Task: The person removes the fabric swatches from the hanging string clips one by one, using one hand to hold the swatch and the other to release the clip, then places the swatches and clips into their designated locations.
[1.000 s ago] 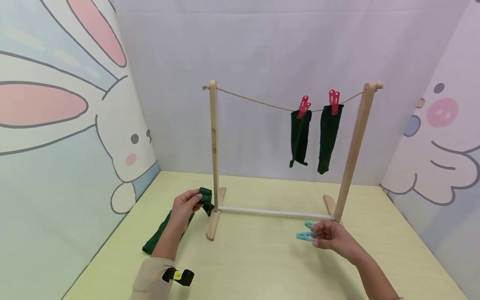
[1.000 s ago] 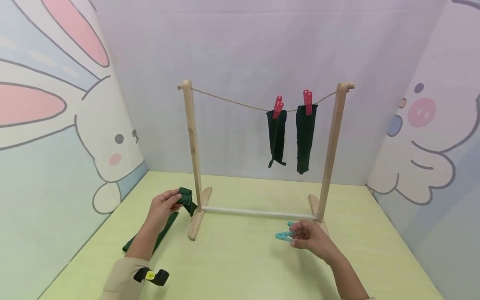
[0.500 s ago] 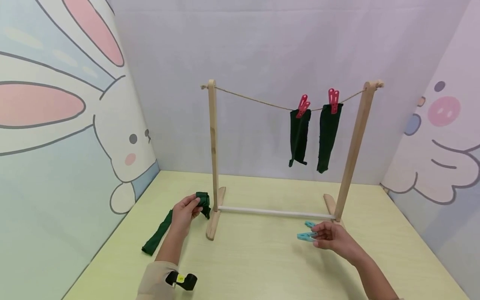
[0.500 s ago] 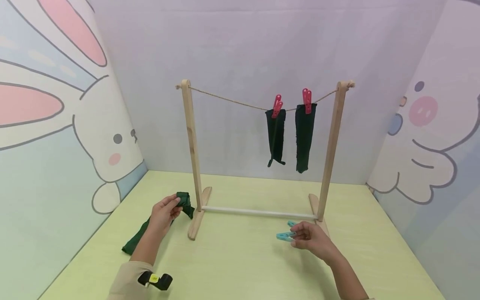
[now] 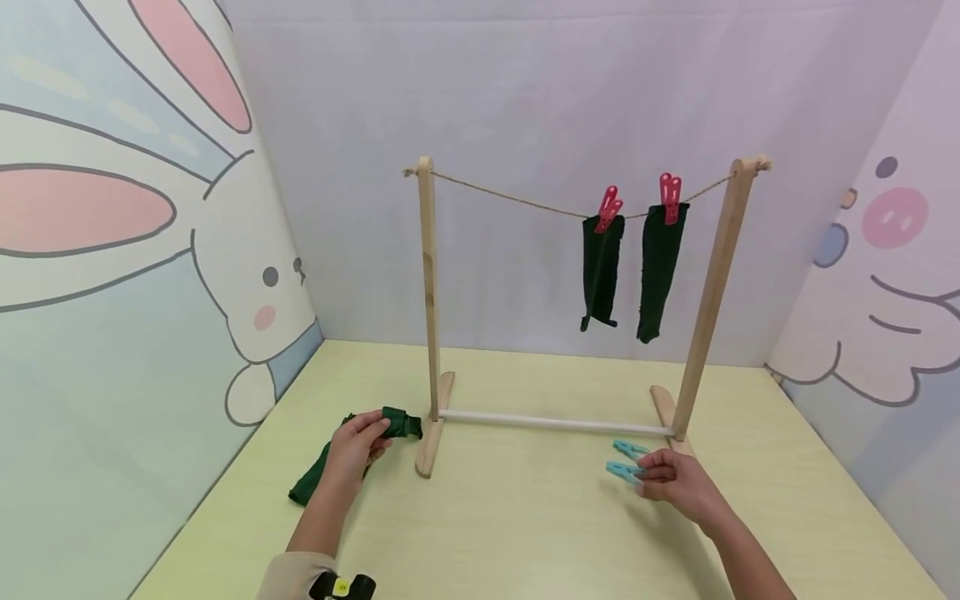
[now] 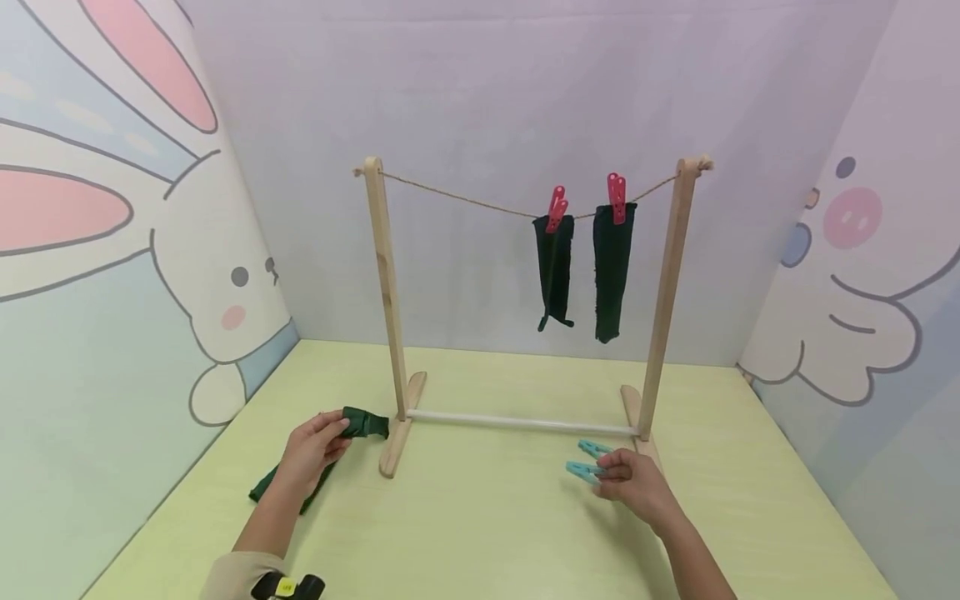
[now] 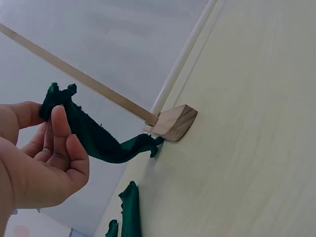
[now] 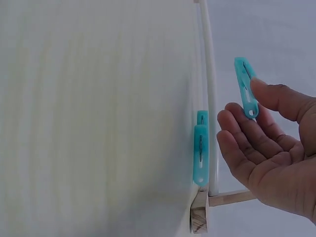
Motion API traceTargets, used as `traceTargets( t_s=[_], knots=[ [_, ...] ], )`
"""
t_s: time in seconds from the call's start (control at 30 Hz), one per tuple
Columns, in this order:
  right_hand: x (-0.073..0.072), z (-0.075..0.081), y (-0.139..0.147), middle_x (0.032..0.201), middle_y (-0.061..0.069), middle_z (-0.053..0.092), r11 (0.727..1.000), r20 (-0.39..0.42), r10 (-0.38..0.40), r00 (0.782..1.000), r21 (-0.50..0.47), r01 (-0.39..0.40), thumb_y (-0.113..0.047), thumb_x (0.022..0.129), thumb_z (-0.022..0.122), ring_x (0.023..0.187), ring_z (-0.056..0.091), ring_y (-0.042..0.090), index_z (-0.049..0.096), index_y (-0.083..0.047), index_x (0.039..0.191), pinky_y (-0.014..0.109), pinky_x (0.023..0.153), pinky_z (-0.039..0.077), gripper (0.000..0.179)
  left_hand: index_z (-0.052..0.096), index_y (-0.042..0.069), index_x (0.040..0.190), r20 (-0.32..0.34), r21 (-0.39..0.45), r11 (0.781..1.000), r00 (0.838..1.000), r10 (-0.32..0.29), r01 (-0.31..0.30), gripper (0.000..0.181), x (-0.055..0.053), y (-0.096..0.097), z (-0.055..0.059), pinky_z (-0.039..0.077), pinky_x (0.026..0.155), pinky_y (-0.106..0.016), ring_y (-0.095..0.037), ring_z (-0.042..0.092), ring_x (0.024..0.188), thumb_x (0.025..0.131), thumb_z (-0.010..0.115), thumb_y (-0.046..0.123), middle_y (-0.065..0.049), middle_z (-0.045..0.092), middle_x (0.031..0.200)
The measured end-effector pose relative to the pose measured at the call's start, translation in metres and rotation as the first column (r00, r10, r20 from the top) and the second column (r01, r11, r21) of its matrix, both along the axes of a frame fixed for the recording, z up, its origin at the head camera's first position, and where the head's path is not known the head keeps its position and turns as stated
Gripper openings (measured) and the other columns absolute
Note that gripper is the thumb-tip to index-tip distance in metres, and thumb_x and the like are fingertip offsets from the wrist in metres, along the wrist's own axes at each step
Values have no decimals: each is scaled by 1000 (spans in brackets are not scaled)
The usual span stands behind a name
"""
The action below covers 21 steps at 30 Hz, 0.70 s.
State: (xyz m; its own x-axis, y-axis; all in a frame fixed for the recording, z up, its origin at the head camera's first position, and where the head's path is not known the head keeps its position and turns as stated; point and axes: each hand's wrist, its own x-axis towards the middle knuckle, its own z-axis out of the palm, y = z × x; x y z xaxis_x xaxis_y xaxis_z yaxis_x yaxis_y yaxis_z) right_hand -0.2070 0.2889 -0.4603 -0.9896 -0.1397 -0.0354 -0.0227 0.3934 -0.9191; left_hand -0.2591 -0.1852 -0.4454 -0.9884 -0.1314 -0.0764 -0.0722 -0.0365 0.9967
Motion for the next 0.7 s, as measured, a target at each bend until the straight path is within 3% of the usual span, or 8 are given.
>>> traceTargets(
  t_s=[0.17,0.33,0.5,0.7],
  knots=[
    [0,2,4,88,11,61,988,-16,-74,997,137,76,-1,75,74,81,57,21,58,11,101,27,65,49,33,53,-5,122,46,-119,992,998,-43,48,36,12,-15,-3,48,70,-33,-20,62,76,92,59,14,-6,60,86],
    [2,5,16,85,9,59,978,27,-73,997,198,66,5,73,71,79,54,20,59,12,100,27,63,48,30,53,-6,121,82,-188,974,991,-110,124,35,22,-23,-8,47,64,-32,-23,62,74,91,59,11,-9,60,85],
    [4,7,25,84,9,59,975,48,-71,996,216,59,7,71,69,79,54,20,58,14,99,28,63,49,31,51,-6,125,125,-217,957,978,-170,194,38,28,-29,-12,44,58,-31,-23,58,69,91,58,10,-9,58,83],
    [4,4,27,81,7,57,984,114,-38,993,179,17,3,73,73,76,53,20,58,13,98,29,61,48,31,49,-9,126,196,-258,919,948,-251,297,41,34,-38,-18,40,52,-30,-20,55,59,90,58,10,-9,59,73]
  ],
)
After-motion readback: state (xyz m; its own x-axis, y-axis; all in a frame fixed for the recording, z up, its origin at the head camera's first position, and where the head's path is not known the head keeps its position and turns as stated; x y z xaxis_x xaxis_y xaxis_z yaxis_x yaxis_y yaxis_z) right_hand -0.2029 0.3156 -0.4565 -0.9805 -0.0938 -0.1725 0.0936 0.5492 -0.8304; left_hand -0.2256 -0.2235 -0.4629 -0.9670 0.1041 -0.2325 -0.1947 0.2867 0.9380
